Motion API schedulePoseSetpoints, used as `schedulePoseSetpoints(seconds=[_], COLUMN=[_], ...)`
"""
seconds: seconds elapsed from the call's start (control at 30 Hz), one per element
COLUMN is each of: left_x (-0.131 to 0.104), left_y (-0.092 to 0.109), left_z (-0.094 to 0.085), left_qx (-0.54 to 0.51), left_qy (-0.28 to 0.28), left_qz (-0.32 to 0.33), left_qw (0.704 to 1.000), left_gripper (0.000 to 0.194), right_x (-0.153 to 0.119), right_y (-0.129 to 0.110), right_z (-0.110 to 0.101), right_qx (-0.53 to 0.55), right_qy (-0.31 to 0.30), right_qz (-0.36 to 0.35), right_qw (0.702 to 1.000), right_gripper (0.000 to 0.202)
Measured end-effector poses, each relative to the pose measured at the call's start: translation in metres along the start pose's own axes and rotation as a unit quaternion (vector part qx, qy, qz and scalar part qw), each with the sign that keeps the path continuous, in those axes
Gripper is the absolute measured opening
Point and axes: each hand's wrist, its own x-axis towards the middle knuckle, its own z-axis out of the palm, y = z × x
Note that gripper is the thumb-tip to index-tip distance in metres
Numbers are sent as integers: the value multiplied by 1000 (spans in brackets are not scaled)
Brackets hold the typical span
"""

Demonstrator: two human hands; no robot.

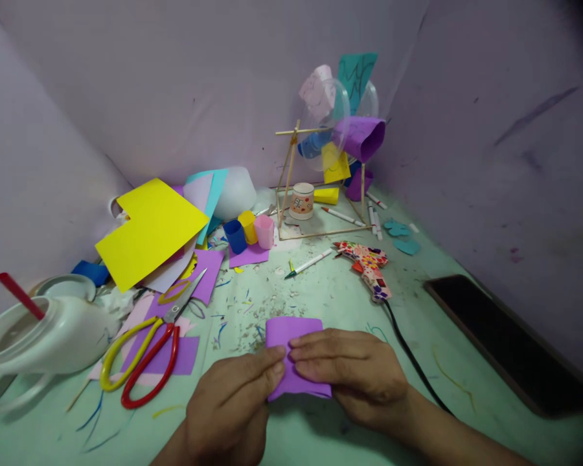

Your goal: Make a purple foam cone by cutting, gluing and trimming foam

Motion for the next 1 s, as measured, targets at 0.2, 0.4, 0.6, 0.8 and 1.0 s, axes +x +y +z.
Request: schedulePoseSetpoints(seconds=[0.2,0.4,0.6,0.8,1.0], left_x=[-1,11,24,21,27], left_y=[2,-9,-3,5,14], left_z=[2,-5,-14,-2,14], left_qx=[7,-95,-343,-359,-287], left_qy=[10,-27,-203,-79,-76], left_qz=[8,-16,-112,-287,-486], left_qw=[1000,995,910,885,822], left_gripper=[50,39,29,29,22], right_x=[-2,10,12,12,15], right_y=[4,-7,-13,-4,0], right_z=[1,-6,-10,4,9], right_qx=[-12,-2,-48,61,112], right_qy=[-2,-34,-117,-60,124], right_qz=[-11,35,171,429,514], right_qw=[1000,999,977,899,842], right_gripper=[37,27,79,22,29])
